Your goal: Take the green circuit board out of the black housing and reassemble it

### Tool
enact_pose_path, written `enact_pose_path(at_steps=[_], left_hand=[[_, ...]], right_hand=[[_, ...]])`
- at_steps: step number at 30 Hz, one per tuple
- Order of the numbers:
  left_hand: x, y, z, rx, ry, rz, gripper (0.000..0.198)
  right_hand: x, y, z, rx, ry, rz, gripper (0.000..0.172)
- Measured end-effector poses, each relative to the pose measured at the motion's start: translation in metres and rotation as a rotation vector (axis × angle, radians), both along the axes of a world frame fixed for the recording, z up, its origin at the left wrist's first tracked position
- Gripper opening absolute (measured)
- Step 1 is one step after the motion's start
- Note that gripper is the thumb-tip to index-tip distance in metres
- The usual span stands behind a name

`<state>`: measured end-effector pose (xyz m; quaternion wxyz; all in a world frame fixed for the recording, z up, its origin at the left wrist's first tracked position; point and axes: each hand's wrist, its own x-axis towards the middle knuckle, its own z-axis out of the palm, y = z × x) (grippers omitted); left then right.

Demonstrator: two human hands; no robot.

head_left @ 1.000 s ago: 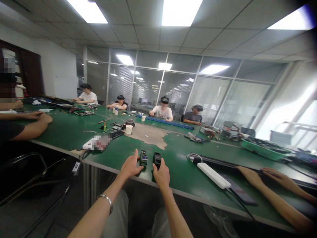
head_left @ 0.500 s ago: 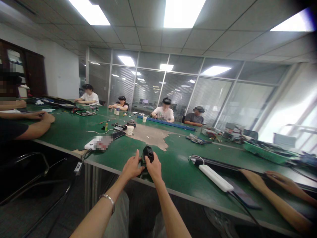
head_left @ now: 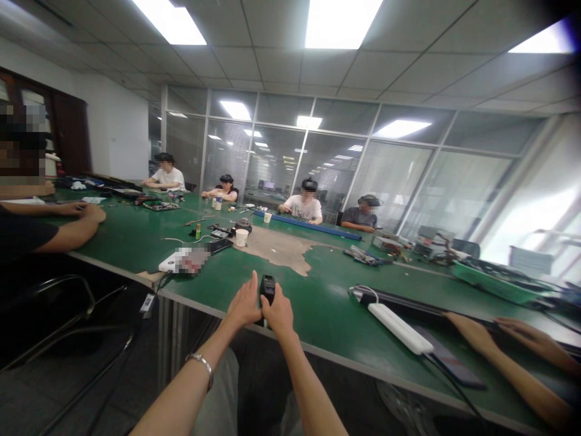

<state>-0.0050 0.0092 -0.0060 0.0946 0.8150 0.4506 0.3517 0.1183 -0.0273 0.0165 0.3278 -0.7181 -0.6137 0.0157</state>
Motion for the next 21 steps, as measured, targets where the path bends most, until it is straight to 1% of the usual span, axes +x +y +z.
enact_pose_path(at_steps=[3, 5, 8, 10, 12, 14, 17, 21], left_hand=[[0.000, 0.000, 0.000, -0.008, 0.008, -0.005, 0.091], [0.000, 0.001, -0.001, -0.010, 0.009, 0.002, 0.092], [0.000, 0.001, -0.001, -0.014, 0.008, 0.002, 0.104], [0.000, 0.001, -0.001, -0.019, 0.015, 0.004, 0.113], [0.000, 0.000, -0.001, -0.025, 0.021, 0.010, 0.117], [0.000, 0.000, 0.000, -0.032, 0.026, 0.013, 0.117], [0.000, 0.000, 0.002, -0.043, 0.040, 0.014, 0.114], [0.000, 0.001, 0.002, -0.036, 0.044, 0.016, 0.111]], right_hand=[[-0.001, 0.000, -0.009, 0.056, -0.011, -0.010, 0.060], [-0.001, 0.003, -0.009, 0.084, 0.059, -0.001, 0.060], [0.004, 0.009, -0.002, 0.131, 0.187, 0.009, 0.058], [0.011, 0.012, 0.005, 0.162, 0.217, -0.007, 0.058], [0.021, 0.013, 0.011, 0.180, 0.224, -0.033, 0.060], [0.033, 0.013, 0.014, 0.190, 0.228, -0.069, 0.061], [0.050, 0.008, 0.009, 0.184, 0.219, -0.126, 0.063], [0.062, -0.001, -0.010, 0.147, 0.184, -0.177, 0.065]])
